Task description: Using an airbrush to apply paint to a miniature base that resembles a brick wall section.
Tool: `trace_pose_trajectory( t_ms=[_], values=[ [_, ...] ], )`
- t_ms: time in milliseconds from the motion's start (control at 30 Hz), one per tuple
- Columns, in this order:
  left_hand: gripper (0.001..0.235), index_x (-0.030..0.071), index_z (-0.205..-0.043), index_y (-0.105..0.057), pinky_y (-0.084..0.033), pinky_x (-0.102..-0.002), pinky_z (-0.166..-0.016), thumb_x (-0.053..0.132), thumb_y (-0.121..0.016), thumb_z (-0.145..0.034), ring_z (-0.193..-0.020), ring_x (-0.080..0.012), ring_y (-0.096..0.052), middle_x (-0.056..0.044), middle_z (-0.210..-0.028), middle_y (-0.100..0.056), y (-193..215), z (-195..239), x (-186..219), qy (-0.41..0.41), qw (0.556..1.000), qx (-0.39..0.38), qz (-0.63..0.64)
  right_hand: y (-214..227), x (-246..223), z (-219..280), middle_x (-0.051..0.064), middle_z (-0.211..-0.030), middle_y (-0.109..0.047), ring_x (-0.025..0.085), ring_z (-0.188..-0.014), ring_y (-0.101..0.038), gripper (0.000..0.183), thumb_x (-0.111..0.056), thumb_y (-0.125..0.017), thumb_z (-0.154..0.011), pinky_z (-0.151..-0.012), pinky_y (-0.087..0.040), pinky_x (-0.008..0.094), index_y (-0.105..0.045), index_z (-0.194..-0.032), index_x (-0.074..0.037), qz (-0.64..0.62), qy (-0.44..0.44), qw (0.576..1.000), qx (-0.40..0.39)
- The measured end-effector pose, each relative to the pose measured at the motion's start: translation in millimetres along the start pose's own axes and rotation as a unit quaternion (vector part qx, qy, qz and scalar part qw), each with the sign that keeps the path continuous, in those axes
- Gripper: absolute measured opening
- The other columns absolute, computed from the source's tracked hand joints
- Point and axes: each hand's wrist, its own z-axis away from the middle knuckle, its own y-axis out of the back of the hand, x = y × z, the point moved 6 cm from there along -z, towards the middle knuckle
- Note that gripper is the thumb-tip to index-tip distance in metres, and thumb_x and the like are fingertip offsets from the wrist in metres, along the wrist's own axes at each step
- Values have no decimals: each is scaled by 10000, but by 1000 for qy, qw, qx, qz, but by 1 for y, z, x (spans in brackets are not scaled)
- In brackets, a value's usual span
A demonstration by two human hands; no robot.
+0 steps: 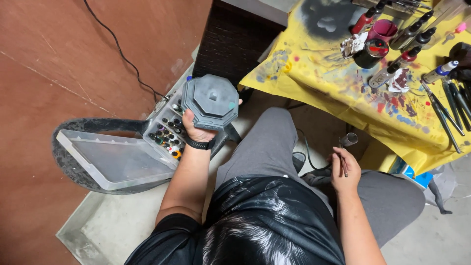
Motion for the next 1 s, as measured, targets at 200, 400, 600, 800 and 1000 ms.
trace_pose_trajectory(
  t_ms=[200,400,600,800,1000],
  values=[
    [670,163,-1434,-571,-484,-582,-1123,637,-551,-961,-1304,-323,-606,-117,-1420,-624,-7,8,1,1,1000,-4,11,3,-3,2,153,-845,-707,311,-857,-708,202,54,-667,-1005,-961,-538,456,-774,-1157,-26,-18,-3,1000,8],
    [669,163,-1438,-571,-475,-589,-1127,633,-552,-963,-1308,-329,-603,-119,-1422,-622,-14,17,2,0,1000,-8,18,4,-6,-1,160,-832,-698,311,-821,-700,199,52,-665,-1005,-921,-544,446,-771,-1160,-16,-26,11,1000,4],
    [667,162,-1442,-571,-466,-596,-1131,629,-553,-966,-1312,-335,-600,-120,-1424,-620,-20,18,4,0,1000,-8,23,4,-3,0,165,-836,-693,309,-802,-700,199,58,-660,-1005,-903,-548,443,-775,-1151,-12,-28,18,999,4],
    [666,162,-1446,-570,-457,-603,-1135,625,-554,-968,-1316,-342,-596,-122,-1427,-618,-27,21,1,3,999,-10,32,5,-5,-1,174,-843,-698,345,-827,-699,193,63,-678,-1003,-936,-545,450,-777,-1154,-5,-26,19,999,8],
    [664,161,-1449,-570,-449,-610,-1140,621,-555,-970,-1320,-348,-593,-124,-1429,-616,-36,20,0,2,999,-14,44,5,-5,0,154,-835,-693,310,-810,-698,196,54,-665,-1005,-911,-548,451,-774,-1153,-12,-34,14,999,2]
  ],
)
